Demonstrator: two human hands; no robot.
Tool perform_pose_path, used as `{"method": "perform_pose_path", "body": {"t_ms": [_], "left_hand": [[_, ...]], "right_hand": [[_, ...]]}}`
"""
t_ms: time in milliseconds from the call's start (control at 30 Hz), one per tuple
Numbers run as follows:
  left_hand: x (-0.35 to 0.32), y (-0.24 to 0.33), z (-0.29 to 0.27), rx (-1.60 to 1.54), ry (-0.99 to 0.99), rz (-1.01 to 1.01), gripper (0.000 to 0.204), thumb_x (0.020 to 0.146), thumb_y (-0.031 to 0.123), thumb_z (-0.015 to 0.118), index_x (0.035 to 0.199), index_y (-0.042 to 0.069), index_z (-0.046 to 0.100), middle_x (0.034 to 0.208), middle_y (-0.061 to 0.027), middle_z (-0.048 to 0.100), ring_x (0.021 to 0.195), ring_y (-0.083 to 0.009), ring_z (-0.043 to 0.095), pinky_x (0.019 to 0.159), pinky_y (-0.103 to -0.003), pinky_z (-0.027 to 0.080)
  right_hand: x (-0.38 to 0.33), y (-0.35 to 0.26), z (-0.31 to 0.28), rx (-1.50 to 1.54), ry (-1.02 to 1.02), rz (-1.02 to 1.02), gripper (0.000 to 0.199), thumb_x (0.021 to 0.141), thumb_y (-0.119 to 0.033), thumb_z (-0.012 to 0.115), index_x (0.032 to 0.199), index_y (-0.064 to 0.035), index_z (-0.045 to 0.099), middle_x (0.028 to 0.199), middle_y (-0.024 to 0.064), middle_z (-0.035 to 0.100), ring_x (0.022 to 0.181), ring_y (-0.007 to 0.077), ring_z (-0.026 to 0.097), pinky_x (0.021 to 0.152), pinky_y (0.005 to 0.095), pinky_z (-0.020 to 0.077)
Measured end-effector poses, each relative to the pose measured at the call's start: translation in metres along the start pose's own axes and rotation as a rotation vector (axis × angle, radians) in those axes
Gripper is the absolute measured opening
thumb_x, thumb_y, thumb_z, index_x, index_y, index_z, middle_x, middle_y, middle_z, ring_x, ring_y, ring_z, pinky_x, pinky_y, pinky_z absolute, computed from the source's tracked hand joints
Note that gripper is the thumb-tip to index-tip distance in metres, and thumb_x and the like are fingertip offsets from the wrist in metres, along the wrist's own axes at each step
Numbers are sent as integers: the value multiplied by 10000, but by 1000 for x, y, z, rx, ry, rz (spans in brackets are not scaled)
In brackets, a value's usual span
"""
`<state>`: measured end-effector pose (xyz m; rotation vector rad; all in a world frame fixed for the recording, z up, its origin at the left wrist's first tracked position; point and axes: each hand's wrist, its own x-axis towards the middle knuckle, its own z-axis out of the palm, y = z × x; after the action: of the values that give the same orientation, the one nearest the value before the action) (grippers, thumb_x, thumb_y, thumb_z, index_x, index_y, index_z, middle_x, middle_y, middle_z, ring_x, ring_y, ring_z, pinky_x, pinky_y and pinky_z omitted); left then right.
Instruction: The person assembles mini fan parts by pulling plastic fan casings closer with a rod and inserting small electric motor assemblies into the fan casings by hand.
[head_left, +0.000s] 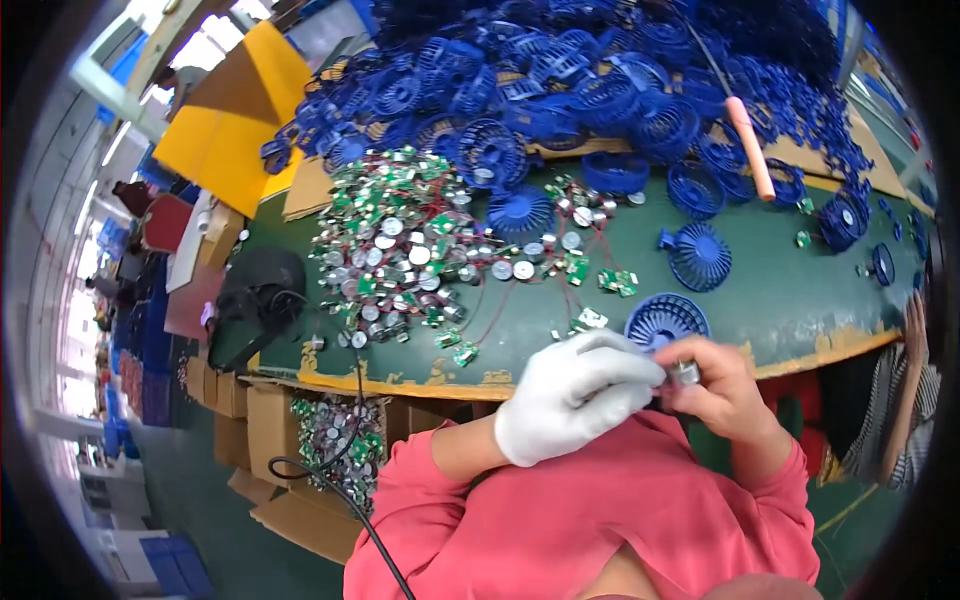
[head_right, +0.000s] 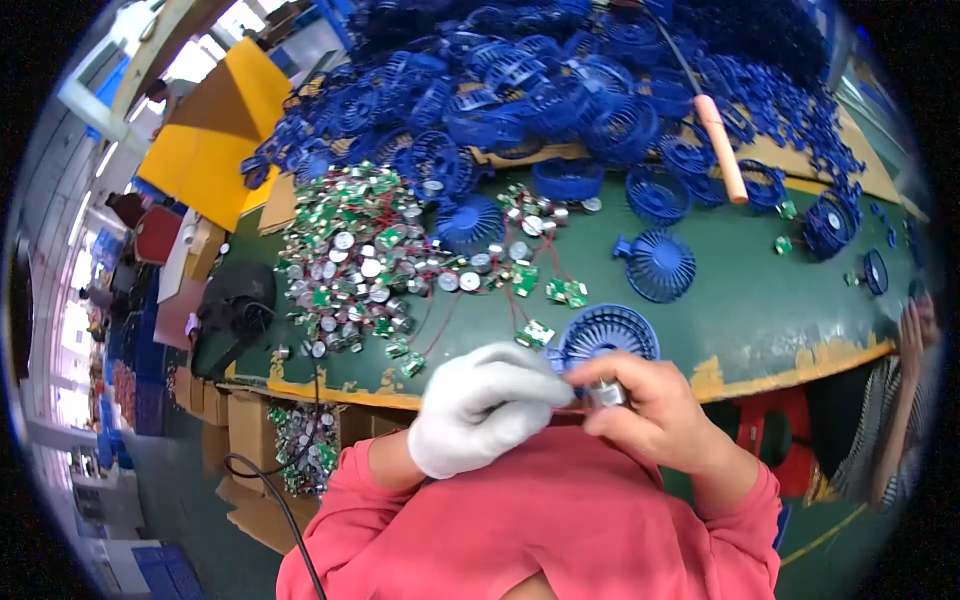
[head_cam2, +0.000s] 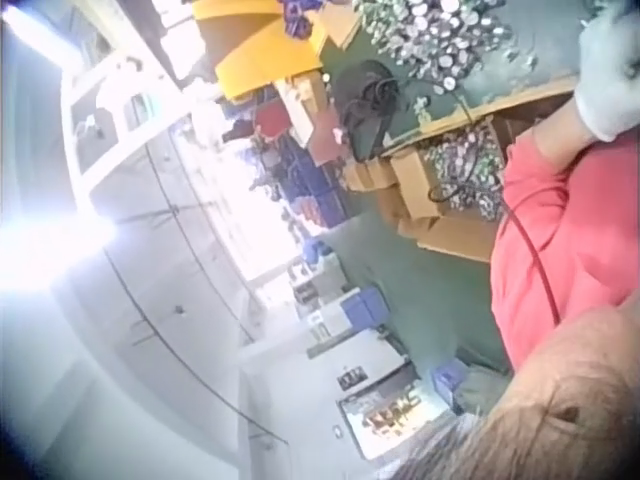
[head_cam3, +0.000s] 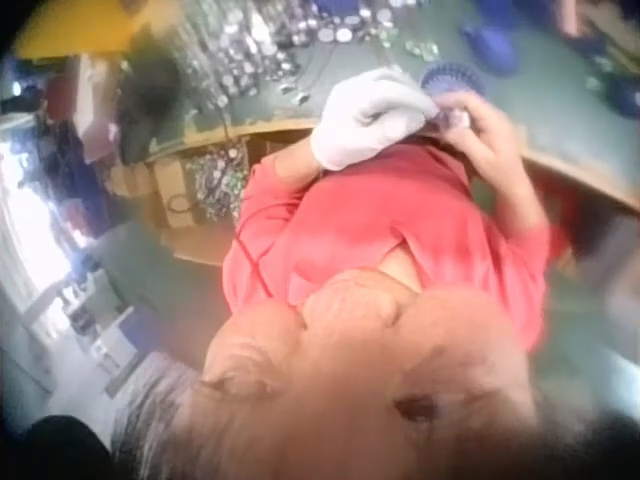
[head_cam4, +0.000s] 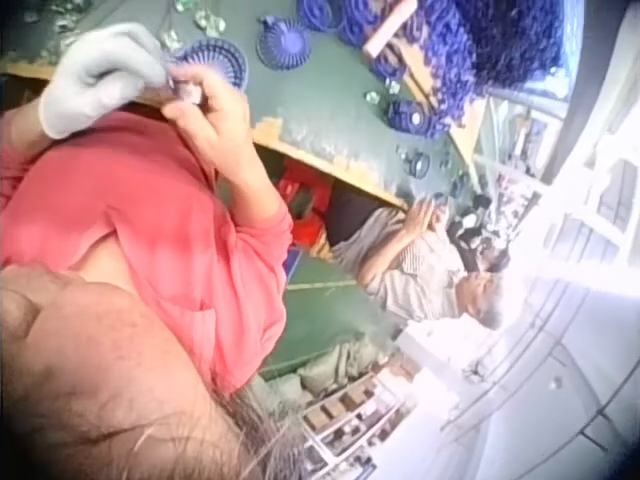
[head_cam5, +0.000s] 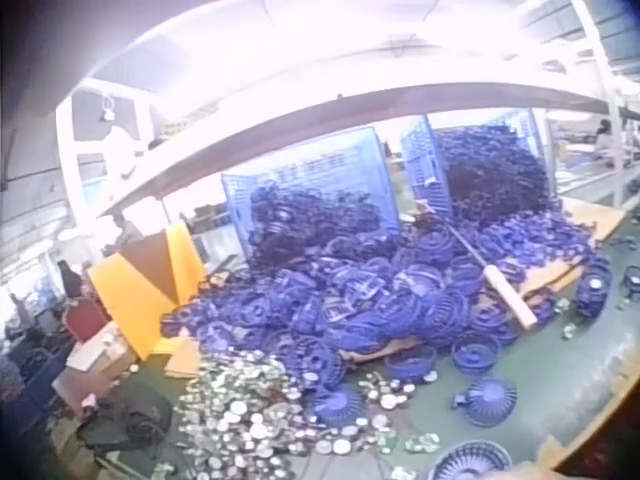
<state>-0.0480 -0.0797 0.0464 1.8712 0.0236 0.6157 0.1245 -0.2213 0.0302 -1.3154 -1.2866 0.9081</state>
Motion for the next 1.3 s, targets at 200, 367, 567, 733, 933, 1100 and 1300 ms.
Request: {"method": "perform_pose_path", "body": {"t_ms": [200,367,567,733,933,1100,1300], "left_hand": [[6,-5,-2,-1,-15,-142,228,810,107,640,1035,75,658,953,-94,637,843,-231,622,727,-328,489],[3,-24,4,589,-80,-5,408,750,272,707,1110,122,587,895,-111,569,800,-305,595,670,-393,477],[-2,-51,9,721,-103,50,310,772,264,671,1018,128,542,985,-107,539,794,-305,593,660,-427,484],[0,-57,11,730,-80,136,212,775,273,646,920,133,580,897,-84,551,749,-275,591,635,-410,481],[0,-64,12,789,21,154,180,720,277,657,785,130,575,806,-53,531,722,-237,582,599,-377,479],[-2,-67,12,783,25,190,159,693,266,660,728,135,578,774,-35,530,702,-221,571,586,-368,477],[1,-70,17,733,29,229,153,705,285,649,774,166,582,808,-26,537,782,-209,568,632,-354,443]], "right_hand": [[1,-10,-6,-96,40,141,247,807,-29,603,1050,9,582,877,89,595,734,163,557,665,279,435],[11,-19,-4,-860,156,-134,293,753,-3,606,1044,-10,570,877,124,527,769,273,500,684,336,397],[26,-12,-6,-1149,-42,-222,334,683,-17,675,1006,-45,592,848,113,561,817,297,511,761,401,384],[24,-9,-9,-1193,-79,-174,331,674,-74,717,983,-29,607,807,119,565,784,301,516,756,397,386],[32,-1,-13,-1179,-195,-180,357,674,-89,718,1001,-9,601,779,130,540,732,319,510,669,420,393],[34,-1,-15,-1185,-301,-274,416,630,-38,727,1030,-5,617,777,125,543,702,303,553,594,410,441],[29,-4,-14,-1179,-245,-96,370,627,-77,738,979,-24,637,753,123,509,662,323,540,572,412,437]]}}
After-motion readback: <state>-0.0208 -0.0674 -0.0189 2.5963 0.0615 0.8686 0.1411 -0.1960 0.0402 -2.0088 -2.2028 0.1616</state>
